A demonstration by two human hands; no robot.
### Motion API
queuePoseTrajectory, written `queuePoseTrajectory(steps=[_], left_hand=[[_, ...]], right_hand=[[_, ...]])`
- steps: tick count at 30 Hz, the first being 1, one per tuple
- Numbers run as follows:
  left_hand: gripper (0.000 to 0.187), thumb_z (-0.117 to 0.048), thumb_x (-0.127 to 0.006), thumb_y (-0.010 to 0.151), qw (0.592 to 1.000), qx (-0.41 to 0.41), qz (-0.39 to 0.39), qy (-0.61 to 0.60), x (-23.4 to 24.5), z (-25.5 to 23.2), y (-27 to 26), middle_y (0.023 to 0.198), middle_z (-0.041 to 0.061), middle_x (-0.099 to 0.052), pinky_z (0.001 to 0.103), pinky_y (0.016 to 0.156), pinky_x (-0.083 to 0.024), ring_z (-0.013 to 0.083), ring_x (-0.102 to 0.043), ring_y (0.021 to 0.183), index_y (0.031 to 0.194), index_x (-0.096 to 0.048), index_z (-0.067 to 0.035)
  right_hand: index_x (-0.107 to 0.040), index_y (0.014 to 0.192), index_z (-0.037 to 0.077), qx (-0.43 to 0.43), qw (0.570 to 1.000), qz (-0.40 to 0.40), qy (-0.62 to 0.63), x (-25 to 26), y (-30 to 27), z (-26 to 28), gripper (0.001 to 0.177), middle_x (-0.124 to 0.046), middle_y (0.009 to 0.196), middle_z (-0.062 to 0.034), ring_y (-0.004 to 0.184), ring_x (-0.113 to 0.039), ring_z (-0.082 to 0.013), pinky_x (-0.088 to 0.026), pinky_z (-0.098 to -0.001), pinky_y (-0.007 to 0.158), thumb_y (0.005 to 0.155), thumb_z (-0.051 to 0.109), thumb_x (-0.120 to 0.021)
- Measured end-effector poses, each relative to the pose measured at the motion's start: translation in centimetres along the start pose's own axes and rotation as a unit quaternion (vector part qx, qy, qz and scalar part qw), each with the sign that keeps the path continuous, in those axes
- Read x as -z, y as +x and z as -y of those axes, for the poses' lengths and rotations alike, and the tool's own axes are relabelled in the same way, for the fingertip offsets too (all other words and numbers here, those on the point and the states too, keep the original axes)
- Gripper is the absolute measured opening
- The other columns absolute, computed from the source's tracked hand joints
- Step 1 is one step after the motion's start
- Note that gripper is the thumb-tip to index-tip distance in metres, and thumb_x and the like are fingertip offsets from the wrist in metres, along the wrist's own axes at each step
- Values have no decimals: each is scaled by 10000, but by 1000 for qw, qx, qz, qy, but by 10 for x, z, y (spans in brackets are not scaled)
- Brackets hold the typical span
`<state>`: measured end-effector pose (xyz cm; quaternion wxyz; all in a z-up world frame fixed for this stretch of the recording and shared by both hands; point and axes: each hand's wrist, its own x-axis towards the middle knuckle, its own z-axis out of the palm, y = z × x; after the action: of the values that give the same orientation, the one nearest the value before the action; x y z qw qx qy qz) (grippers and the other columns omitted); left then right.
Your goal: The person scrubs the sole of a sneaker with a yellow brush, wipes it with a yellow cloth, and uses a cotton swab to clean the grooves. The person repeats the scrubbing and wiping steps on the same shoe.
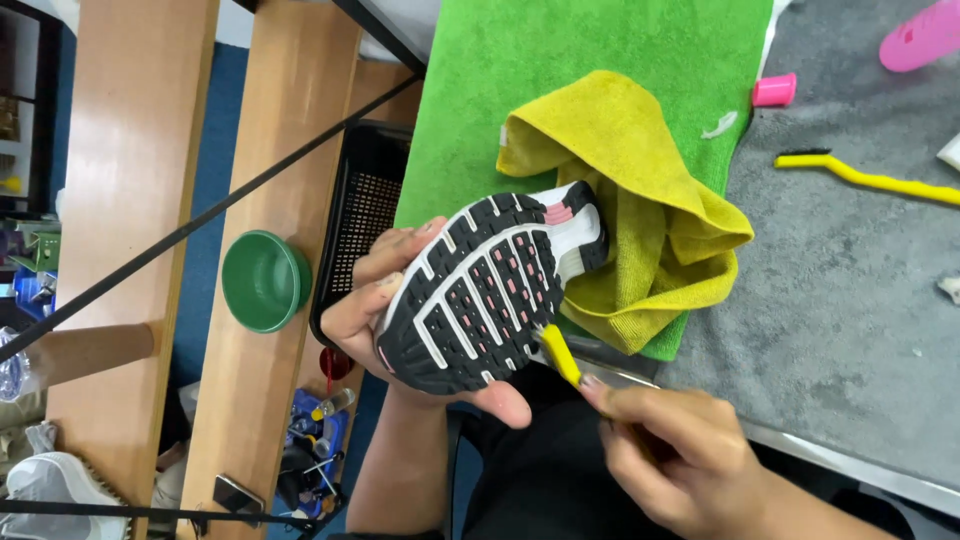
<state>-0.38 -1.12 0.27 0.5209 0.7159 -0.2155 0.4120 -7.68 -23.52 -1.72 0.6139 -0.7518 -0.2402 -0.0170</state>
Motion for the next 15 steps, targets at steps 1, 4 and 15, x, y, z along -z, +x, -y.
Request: queuePoseTrajectory(steps=[1, 4, 15], left_hand=[[950, -662, -802, 552, 1000, 2, 1, 11, 0, 0, -2, 1202, 180, -618, 425, 1041, -509, 281, -670, 1126, 1245, -378, -169], [958, -655, -808, 540, 1000, -4, 0, -4, 0, 2, 0, 1204, 175, -616, 422, 1037, -526, 279, -670, 1127, 1254, -393, -169], [942, -663, -793, 542, 1000, 0, -5, 4, 1, 5, 2, 1197, 193, -619, 422, 1015, -529, 287, -676, 1112, 1227, -388, -159]], right_hand=[[-702, 1072, 27, -31, 999, 4, 22, 5, -12, -8, 255, -730, 677, 13, 422, -585, -59, -489, -198, 441, 823, 60, -658], [-704, 1014, -36, -98, 992, -67, 36, 17, 3, 11, 208, -794, 805, -47, 392, -410, -23, -325, -181, 402, 811, -18, -662], [-717, 1057, 22, -153, 987, -45, 22, 25, -10, 3, 236, -641, 696, 19, 425, -435, -45, -369, -187, 445, 832, 67, -657]])
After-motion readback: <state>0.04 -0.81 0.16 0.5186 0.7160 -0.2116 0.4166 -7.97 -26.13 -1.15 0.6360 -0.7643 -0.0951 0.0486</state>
